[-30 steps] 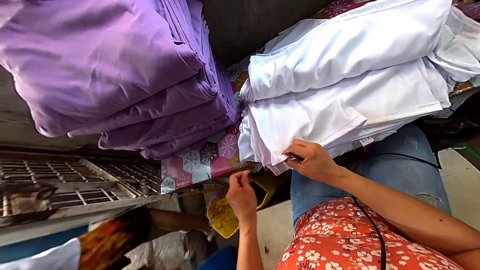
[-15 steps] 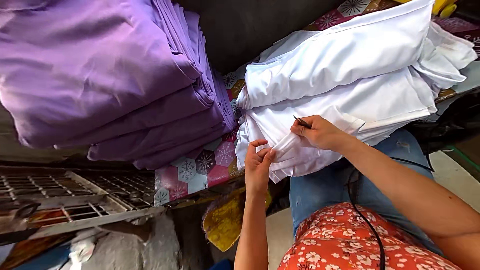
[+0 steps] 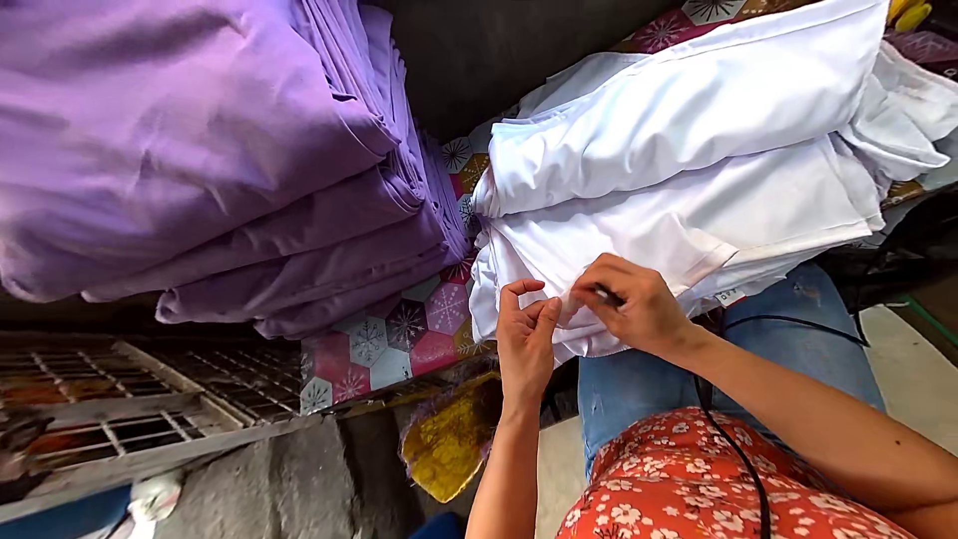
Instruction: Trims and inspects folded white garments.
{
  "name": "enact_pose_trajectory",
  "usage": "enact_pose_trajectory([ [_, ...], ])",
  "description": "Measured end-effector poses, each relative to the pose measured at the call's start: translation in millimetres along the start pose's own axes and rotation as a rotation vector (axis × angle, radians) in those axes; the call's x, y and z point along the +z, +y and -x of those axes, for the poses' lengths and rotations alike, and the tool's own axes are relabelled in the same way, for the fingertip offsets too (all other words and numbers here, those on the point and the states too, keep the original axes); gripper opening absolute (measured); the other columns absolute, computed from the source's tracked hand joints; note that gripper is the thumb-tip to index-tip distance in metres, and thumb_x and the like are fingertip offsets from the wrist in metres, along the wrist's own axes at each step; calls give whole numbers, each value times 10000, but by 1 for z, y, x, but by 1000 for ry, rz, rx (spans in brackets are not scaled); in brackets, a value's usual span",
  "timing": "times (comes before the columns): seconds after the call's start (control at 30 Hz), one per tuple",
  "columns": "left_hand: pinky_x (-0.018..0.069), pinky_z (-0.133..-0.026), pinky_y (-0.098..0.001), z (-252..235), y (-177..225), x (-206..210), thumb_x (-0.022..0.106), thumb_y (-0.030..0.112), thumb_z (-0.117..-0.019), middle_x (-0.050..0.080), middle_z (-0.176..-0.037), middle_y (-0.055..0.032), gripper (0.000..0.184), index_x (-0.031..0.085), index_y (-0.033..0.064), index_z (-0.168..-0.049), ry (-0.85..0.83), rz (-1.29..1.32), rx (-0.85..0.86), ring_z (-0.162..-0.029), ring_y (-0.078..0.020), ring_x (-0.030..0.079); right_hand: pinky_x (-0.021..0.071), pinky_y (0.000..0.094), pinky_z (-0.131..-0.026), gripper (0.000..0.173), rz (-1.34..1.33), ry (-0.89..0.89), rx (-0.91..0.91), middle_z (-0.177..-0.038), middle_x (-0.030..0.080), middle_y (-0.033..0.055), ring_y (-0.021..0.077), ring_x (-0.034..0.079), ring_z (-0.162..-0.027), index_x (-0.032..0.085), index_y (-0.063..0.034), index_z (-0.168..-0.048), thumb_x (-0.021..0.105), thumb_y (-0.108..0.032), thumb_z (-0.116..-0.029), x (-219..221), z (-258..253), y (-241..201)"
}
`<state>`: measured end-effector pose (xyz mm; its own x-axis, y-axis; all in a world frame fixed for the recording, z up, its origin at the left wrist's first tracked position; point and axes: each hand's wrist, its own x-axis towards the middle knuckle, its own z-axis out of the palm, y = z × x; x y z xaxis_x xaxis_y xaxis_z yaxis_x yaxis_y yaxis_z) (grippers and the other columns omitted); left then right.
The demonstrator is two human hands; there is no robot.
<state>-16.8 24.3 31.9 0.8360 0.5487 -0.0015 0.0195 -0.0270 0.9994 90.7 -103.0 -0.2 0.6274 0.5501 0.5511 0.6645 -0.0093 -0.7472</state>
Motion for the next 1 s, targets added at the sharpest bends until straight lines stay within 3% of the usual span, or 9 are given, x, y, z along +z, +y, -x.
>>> enact_pose_trajectory([
  [0.13, 591, -760, -248, -3, 1, -2, 510, -77, -973, 729, -751, 8, 255, 491, 52, -1192, 0, 40, -16, -716, -58, 713, 532, 315, -646, 302, -42, -102, 278, -1108, 665, 104, 136, 608, -760, 695, -34, -1183, 706, -230, -953, -17, -10, 8],
  [0.2, 593, -775, -258, -1, -1, -5, 550, -70, -966, 745, -806, -3, 263, 493, 42, -1197, -48, -12, 14, -753, -64, 720, 527, 370, -675, 332, -86, -229, 397, -1020, 690, 87, 157, 614, -760, 703, -42, -1164, 773, -256, -919, -26, -13, 11],
  [0.27, 602, -816, -267, 2, -4, -9, 652, -44, -922, 759, -923, -47, 264, 568, -38, -1172, -98, -241, 136, -843, -78, 731, 467, 269, -584, 149, -60, -147, 288, -816, 640, 21, 79, 543, -650, 716, -49, -955, 761, -182, -907, -26, -6, 13],
  [0.4, 547, -721, -200, 18, -32, -9, 689, 48, -880, 705, -835, -74, 119, 771, -4, -949, 238, -714, 427, -774, -72, 662, 545, 272, -587, 108, 120, 83, -237, -907, 721, 123, 155, 680, -727, 737, -30, -916, 646, -86, -934, -16, 19, 11],
  [0.5, 532, -552, -144, 28, -35, -2, 517, -20, -1015, 689, -711, 37, 205, 702, -77, -1085, 336, -170, 156, -583, 19, 619, 509, 283, -564, 130, 175, 62, -425, -883, 718, 129, 189, 658, -683, 720, -42, -987, 595, -76, -975, -4, 38, 17],
  [0.6, 631, -795, -309, 38, -27, 9, 302, 91, -1093, 765, -892, -40, 360, 629, -33, -1175, 318, 364, -101, -813, -130, 753, 497, 300, -550, 148, 191, 5, -480, -895, 715, 130, 208, 638, -649, 713, -42, -1012, 568, -67, -992, 5, 50, 19],
  [0.73, 621, -806, -302, 41, -27, 20, 535, -77, -935, 734, -896, -36, 257, 570, -61, -1189, 358, 397, -56, -825, -119, 734, 486, 308, -515, 148, 162, -75, -468, -906, 721, 130, 214, 640, -632, 726, -47, -982, 584, -25, -942, 8, 54, 20],
  [0.83, 619, -780, -281, 40, -26, 24, 517, -129, -932, 722, -840, -12, 263, 512, -3, -1163, 407, 416, -51, -776, -97, 726, 510, 275, -544, 139, 13, -86, -301, -931, 724, 121, 169, 670, -691, 733, -49, -982, 606, -107, -982, 6, 51, 15],
  [1.0, 618, -795, -270, 44, -22, 27, 490, -137, -938, 728, -861, -2, 292, 471, 57, -1155, 376, 479, 2, -791, -96, 733, 561, 215, -741, 261, -190, -47, 34, -1014, 729, 94, 87, 677, -849, 761, -39, -1123, 681, -247, -985, 9, 39, -1],
])
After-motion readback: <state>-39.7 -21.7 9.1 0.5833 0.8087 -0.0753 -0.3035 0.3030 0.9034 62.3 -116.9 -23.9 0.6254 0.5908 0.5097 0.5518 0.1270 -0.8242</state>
